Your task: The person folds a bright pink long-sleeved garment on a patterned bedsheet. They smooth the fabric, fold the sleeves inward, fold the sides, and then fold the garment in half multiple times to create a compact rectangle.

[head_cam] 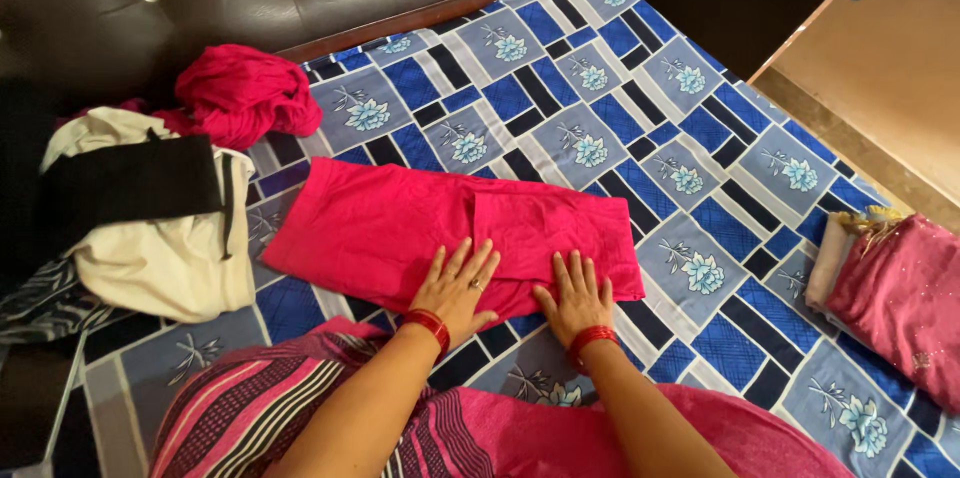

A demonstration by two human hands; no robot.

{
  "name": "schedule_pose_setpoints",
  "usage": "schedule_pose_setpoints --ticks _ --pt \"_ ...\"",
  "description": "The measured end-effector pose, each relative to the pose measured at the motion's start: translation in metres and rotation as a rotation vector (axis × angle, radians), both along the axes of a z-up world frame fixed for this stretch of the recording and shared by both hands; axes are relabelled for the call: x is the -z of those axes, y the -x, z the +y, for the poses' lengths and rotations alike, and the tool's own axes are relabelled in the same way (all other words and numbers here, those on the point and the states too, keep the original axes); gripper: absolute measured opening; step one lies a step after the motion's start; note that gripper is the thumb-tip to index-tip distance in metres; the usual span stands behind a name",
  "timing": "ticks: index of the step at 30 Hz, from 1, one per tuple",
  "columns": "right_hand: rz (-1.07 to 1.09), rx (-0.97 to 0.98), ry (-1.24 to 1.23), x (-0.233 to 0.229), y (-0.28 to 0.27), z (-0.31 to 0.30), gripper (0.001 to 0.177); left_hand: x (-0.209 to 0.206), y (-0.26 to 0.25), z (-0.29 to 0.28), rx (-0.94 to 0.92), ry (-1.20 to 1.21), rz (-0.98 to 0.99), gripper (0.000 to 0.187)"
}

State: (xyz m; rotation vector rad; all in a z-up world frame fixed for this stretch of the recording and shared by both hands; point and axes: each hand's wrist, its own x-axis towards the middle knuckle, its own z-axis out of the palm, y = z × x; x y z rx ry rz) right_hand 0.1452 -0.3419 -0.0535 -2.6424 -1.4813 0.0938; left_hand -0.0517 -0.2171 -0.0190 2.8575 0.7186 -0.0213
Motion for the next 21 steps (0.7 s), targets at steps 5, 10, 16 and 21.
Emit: schedule_pose_setpoints --ticks 5,10,16,21 --pt "-0.143 -0.172 -0.085 0.01 0.016 0.014 0.08 0.015 -0.022 0.001 0.009 -0.058 -0.204 0.083" --pt "0.034 0.108 -0.019 0.029 -0.009 0.004 0.074 0.03 -0.031 -0.012 -0.19 0.02 -0.074 0.074" --pt "0.012 0.515 -0.201 0.019 -0.063 0.023 0.078 0.022 -0.032 -0.014 -0.208 0.03 -0.069 0.071" --pt "-0.055 -0.107 -0.339 0.014 -0.018 0.074 0.081 0.018 -0.033 -0.013 -0.196 0.024 -0.068 0.076"
